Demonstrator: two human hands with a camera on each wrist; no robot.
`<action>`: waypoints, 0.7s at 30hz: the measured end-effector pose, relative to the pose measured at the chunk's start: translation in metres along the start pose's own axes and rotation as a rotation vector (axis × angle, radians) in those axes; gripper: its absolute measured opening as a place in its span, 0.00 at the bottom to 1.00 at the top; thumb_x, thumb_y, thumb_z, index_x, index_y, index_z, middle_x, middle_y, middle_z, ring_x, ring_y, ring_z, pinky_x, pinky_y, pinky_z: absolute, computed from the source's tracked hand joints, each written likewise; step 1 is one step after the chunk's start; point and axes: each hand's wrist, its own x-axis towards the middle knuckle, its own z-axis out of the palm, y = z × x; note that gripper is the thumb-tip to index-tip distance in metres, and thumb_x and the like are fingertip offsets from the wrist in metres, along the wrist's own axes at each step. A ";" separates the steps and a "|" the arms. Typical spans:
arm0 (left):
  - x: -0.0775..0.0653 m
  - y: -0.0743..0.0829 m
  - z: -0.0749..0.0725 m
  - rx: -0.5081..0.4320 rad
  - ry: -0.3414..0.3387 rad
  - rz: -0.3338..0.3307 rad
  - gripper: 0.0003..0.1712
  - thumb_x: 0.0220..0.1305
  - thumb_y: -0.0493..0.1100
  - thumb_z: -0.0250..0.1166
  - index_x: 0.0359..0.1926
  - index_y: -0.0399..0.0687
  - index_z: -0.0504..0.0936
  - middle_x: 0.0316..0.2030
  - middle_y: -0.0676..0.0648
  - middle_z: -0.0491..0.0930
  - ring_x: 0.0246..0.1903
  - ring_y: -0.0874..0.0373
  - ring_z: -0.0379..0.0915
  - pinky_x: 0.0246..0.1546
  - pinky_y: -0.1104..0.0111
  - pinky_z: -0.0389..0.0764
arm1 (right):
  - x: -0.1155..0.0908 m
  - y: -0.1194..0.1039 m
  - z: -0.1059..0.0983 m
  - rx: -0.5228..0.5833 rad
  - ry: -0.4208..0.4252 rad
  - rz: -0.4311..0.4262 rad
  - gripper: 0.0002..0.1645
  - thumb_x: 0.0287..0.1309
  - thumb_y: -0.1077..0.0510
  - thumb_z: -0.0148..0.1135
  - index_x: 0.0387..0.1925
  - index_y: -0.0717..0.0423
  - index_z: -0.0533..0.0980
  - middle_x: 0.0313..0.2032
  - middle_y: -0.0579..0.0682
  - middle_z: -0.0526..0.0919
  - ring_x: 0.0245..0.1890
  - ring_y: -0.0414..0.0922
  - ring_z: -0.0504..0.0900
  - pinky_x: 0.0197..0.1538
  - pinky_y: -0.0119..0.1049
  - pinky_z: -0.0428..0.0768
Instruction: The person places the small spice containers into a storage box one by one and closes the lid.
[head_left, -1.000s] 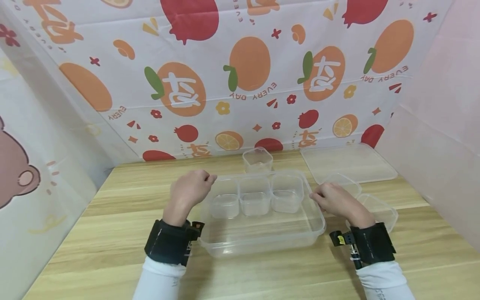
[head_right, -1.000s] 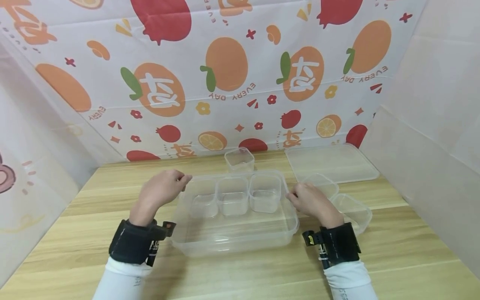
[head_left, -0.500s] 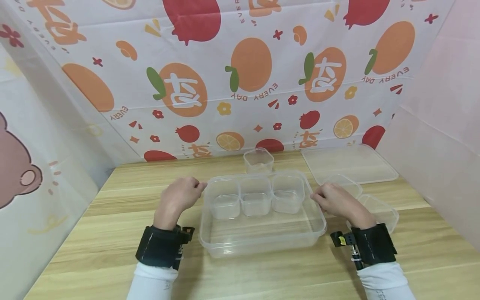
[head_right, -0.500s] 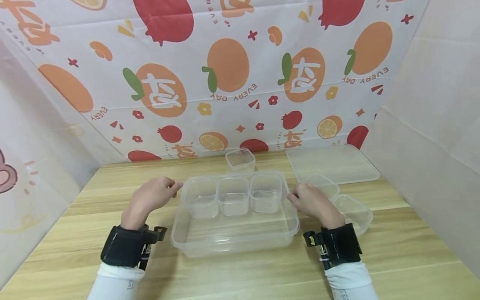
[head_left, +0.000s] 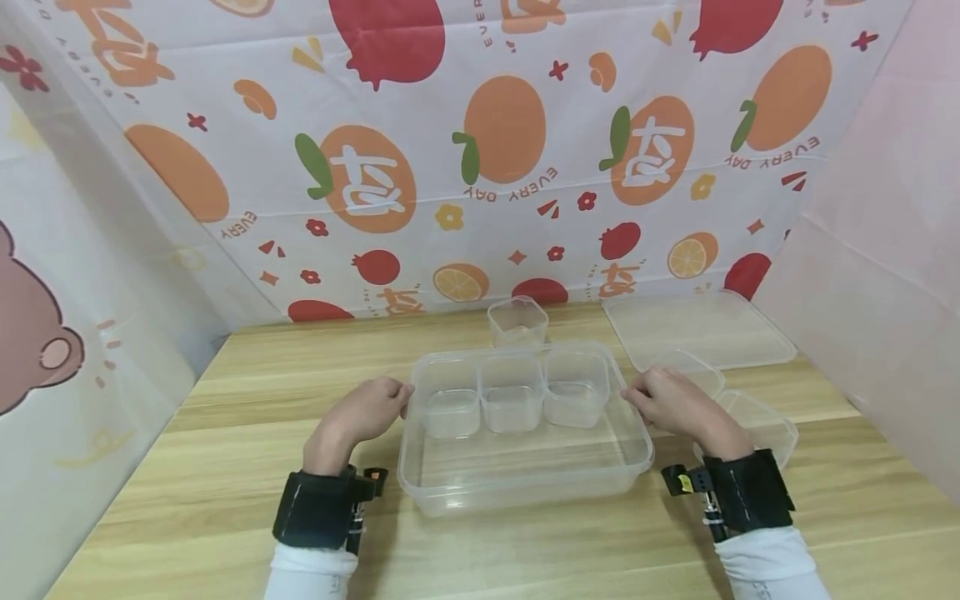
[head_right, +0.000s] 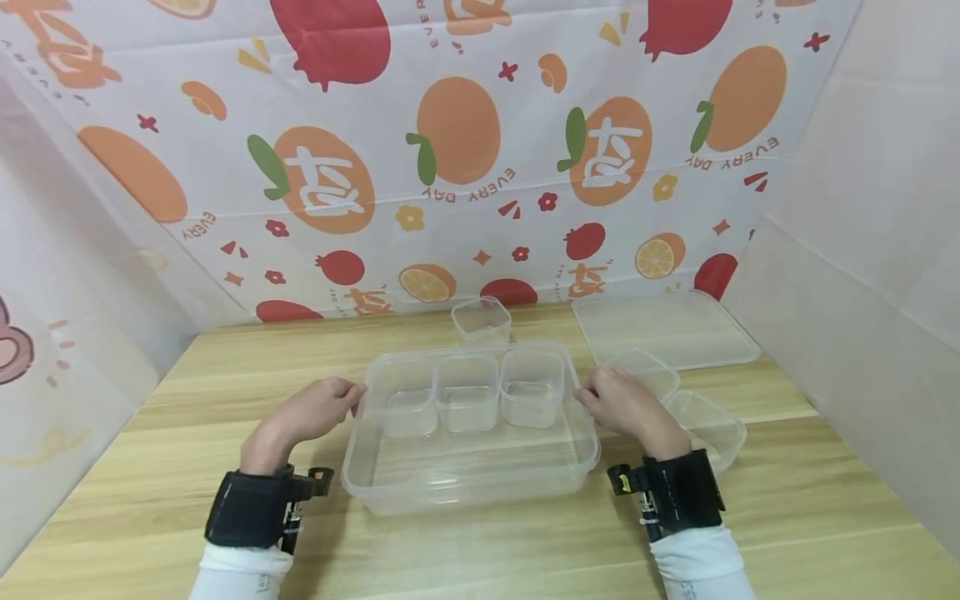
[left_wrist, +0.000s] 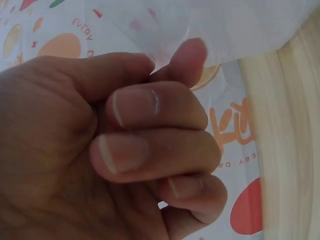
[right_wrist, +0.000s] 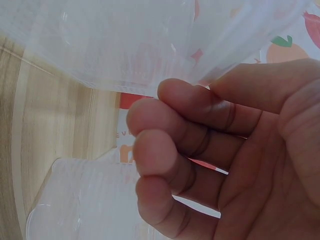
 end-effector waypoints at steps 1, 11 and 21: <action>0.000 0.000 0.001 0.001 0.000 0.002 0.21 0.81 0.43 0.45 0.35 0.38 0.79 0.33 0.44 0.73 0.28 0.52 0.64 0.30 0.61 0.66 | 0.000 0.000 0.000 0.000 -0.001 0.002 0.25 0.72 0.62 0.56 0.15 0.53 0.72 0.13 0.40 0.64 0.14 0.38 0.63 0.23 0.33 0.63; 0.002 -0.001 0.002 -0.014 -0.018 0.013 0.20 0.81 0.41 0.45 0.37 0.36 0.78 0.30 0.45 0.71 0.28 0.52 0.65 0.30 0.61 0.67 | 0.001 0.002 0.001 0.012 -0.001 0.003 0.24 0.72 0.62 0.56 0.15 0.54 0.72 0.13 0.41 0.63 0.14 0.38 0.63 0.22 0.33 0.63; 0.004 0.004 0.005 0.023 -0.001 0.036 0.20 0.81 0.41 0.45 0.36 0.36 0.78 0.30 0.45 0.72 0.28 0.53 0.66 0.30 0.61 0.68 | -0.002 0.003 -0.001 -0.011 0.005 0.010 0.25 0.72 0.62 0.55 0.14 0.55 0.71 0.13 0.40 0.64 0.14 0.38 0.62 0.23 0.33 0.63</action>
